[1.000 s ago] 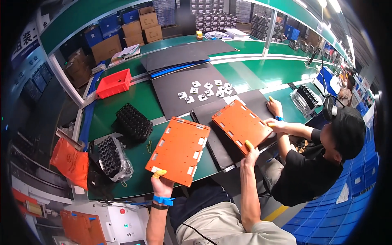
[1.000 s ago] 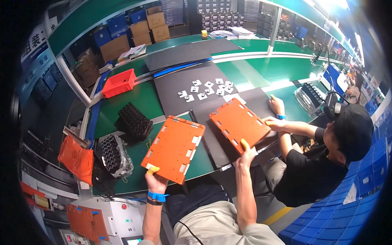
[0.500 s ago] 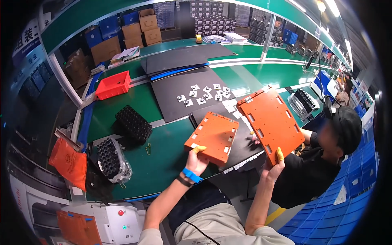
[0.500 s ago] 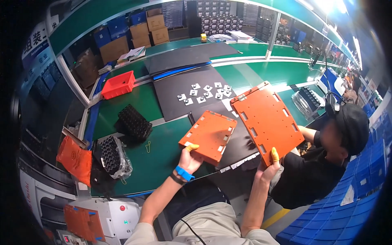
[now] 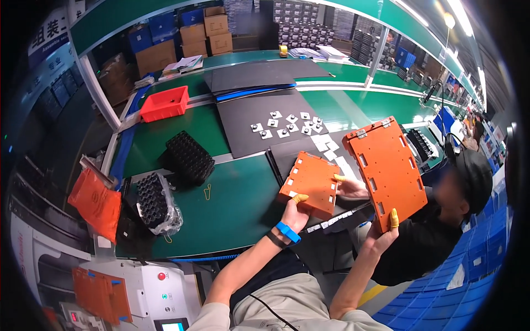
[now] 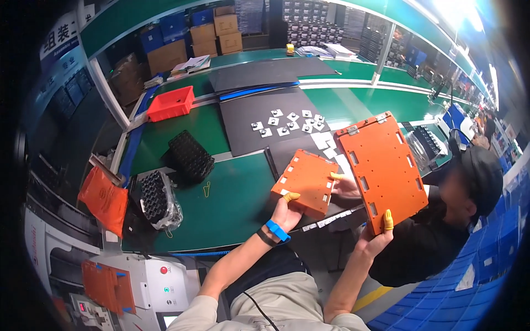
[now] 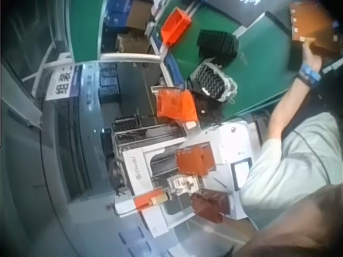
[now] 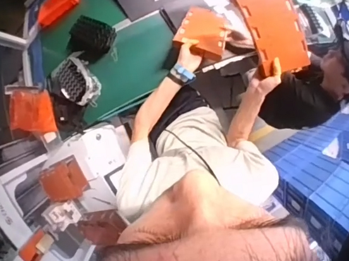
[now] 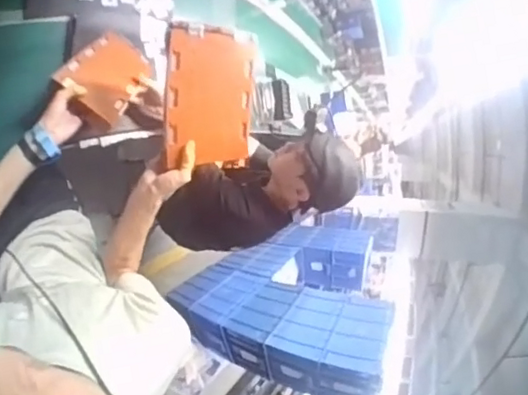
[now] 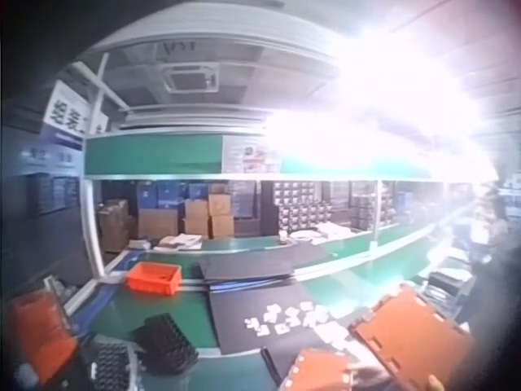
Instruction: Assembling electronic components within orange plastic casings at a factory workstation, involving manual placement and use of a press machine.
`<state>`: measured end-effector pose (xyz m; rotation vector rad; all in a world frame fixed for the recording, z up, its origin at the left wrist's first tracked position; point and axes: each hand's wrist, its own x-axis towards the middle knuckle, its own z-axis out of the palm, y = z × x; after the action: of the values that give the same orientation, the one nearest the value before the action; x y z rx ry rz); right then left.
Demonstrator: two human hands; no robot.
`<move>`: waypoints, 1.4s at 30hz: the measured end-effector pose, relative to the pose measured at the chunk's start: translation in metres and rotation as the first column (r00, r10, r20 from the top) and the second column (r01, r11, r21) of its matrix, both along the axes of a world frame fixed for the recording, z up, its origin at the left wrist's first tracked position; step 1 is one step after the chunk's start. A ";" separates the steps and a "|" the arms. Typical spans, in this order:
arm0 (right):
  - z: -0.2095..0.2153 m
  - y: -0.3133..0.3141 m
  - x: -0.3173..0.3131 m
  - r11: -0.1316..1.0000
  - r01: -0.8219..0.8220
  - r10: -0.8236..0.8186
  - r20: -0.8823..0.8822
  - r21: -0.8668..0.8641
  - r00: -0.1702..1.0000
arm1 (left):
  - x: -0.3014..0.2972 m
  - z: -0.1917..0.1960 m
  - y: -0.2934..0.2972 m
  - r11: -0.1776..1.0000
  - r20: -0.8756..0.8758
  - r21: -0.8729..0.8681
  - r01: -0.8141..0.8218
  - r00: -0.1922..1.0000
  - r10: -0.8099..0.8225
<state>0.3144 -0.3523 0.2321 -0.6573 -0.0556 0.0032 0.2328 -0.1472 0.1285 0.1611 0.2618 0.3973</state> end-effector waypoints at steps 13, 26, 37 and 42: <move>-0.012 0.032 -0.011 0.933 -0.359 0.354 0.108 0.029 0.929 | -0.127 0.100 0.013 0.763 -0.029 0.613 -0.205 0.959 0.281; 0.031 0.176 -0.275 0.163 -0.986 0.986 -0.034 -0.044 0.164 | -0.322 0.167 -0.023 0.081 0.058 0.724 -0.685 0.177 0.983; 0.004 0.169 -0.415 -0.915 -0.381 0.392 -0.069 -0.132 -0.918 | -0.491 0.105 -0.187 -0.547 0.120 0.399 -0.736 -0.549 0.827; -0.012 0.144 -0.466 -0.949 -0.300 0.307 -0.066 -0.096 -0.950 | -0.533 0.100 -0.254 -0.426 -0.175 0.540 -0.726 -0.592 0.787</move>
<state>-0.1518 -0.2083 0.2205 -0.1757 -1.0538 2.6757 -0.3004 -0.4009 0.2285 0.0945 1.0979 2.4471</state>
